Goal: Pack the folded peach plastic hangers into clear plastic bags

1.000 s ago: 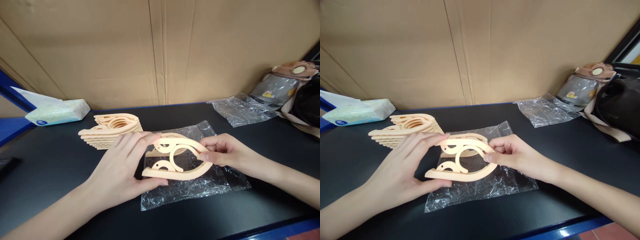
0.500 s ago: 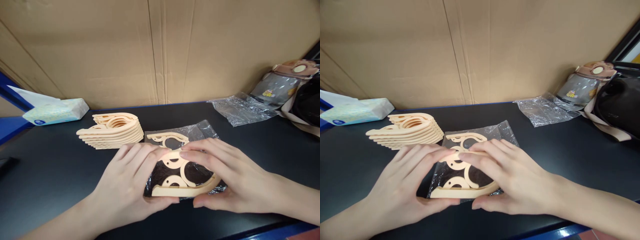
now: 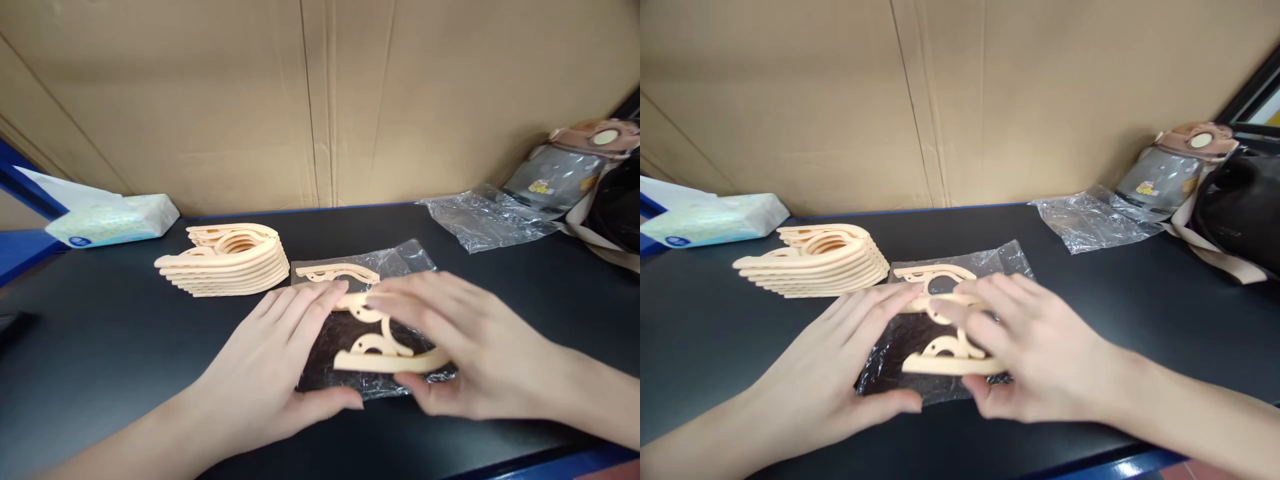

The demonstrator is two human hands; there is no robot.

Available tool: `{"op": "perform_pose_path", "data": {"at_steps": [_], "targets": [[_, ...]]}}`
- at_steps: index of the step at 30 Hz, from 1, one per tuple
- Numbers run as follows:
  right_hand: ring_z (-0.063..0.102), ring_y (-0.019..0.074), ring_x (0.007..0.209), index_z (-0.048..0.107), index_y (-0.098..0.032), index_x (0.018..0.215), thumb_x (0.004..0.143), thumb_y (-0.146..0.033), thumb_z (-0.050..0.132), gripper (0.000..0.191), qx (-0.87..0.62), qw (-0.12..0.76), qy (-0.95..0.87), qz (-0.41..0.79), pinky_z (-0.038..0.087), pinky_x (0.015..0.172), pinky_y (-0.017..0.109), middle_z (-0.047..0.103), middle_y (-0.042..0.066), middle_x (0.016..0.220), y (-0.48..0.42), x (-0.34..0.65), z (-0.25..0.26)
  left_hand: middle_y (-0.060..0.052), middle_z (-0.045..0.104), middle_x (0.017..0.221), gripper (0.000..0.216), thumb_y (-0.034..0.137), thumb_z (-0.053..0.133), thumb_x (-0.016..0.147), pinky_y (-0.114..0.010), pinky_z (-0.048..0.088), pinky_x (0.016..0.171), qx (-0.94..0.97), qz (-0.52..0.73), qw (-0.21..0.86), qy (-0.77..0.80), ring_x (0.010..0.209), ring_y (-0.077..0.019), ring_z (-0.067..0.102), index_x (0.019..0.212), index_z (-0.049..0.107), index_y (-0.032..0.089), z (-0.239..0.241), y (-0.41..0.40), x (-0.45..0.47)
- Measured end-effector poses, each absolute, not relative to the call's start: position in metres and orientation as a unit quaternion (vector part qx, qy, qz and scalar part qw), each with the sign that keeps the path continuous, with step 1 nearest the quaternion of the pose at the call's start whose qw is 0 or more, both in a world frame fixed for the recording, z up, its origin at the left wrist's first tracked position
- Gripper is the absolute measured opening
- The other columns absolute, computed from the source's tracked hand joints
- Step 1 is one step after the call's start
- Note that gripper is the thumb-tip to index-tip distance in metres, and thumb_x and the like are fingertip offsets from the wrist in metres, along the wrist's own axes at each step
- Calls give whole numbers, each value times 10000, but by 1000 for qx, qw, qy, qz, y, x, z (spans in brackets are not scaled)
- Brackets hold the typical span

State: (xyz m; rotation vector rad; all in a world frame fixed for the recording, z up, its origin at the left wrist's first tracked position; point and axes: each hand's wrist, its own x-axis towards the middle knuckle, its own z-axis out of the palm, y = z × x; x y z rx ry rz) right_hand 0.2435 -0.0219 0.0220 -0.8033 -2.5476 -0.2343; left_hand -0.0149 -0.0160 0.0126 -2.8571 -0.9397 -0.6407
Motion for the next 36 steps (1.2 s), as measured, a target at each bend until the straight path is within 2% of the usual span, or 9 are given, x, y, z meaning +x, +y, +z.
{"op": "perform_pose_path", "data": {"at_steps": [2, 4, 6, 9, 15, 21, 26, 30, 36], "targets": [[578, 278, 1129, 442, -165, 1326, 752, -299, 635, 621, -328, 225, -914, -84, 485, 941, 409, 618, 119, 1233, -11, 259, 30, -139, 509, 1360, 498, 382, 517, 964, -359, 375, 1022, -928, -203, 22, -313, 1241, -249, 467, 1362, 401, 108, 13, -13, -19], [572, 279, 1133, 424, -188, 1353, 768, -349, 629, 641, -367, 208, -900, -108, 481, 941, 416, 603, 110, 1253, 2, 278, 39, -122, 511, 1355, 255, 201, 448, 980, -366, 386, 1025, -928, -198, 17, -316, 1237, -229, 472, 1221, 513, 148, 13, -10, -21], [603, 280, 1057, 443, -203, 1336, 778, -387, 611, 612, -414, 201, -879, -129, 493, 900, 428, 624, 104, 1197, 13, 298, 45, -115, 517, 1346, 197, 135, 412, 975, -383, 408, 1006, -930, -187, 16, -316, 1231, -230, 479, 1075, 578, 173, 13, -9, -22], [620, 291, 1037, 472, -230, 1293, 760, -437, 617, 590, -464, 163, -863, -119, 501, 881, 432, 644, 86, 1178, 24, 322, 47, -104, 512, 1363, 215, 145, 412, 976, -415, 412, 1027, -938, -165, 12, -305, 1289, -251, 441, 1025, 615, 193, 12, -8, -22], [622, 285, 1081, 457, -252, 1307, 782, -374, 635, 568, -500, 59, -863, -33, 512, 891, 411, 619, 102, 1251, 22, 333, 43, -105, 490, 1410, 280, 165, 432, 964, -445, 397, 1092, -942, -150, -16, -300, 1342, -269, 408, 1181, 605, 198, 10, -6, -22], [633, 300, 1086, 501, -246, 1325, 734, -388, 668, 630, -470, 71, -880, 18, 530, 907, 418, 630, 92, 1266, 10, 325, 43, -106, 458, 1442, 322, 207, 436, 974, -456, 376, 1111, -940, -136, -20, -312, 1374, -264, 367, 1273, 556, 200, 8, -5, -24], [621, 270, 1117, 501, -248, 1329, 774, -338, 640, 579, -457, 55, -887, 45, 528, 917, 365, 615, 81, 1286, 9, 323, 41, -96, 462, 1437, 332, 213, 439, 973, -439, 366, 1120, -939, -138, -30, -314, 1379, -249, 362, 1285, 551, 213, 8, -5, -24], [595, 267, 1152, 482, -231, 1339, 797, -355, 624, 573, -448, 51, -892, 30, 501, 955, 406, 602, 90, 1298, 14, 322, 38, -92, 454, 1449, 376, 219, 436, 978, -438, 372, 1118, -943, -127, -33, -305, 1382, -246, 363, 1345, 511, 229, 8, -2, -26], [581, 280, 1127, 479, -220, 1333, 817, -309, 606, 539, -441, 66, -895, 4, 453, 974, 463, 610, 98, 1272, 19, 318, 36, -83, 378, 1533, 557, 428, 555, 935, -502, 351, 1132, -951, -91, -60, -290, 1437, -292, 286, 1448, 408, 268, 8, 0, -32]]}}
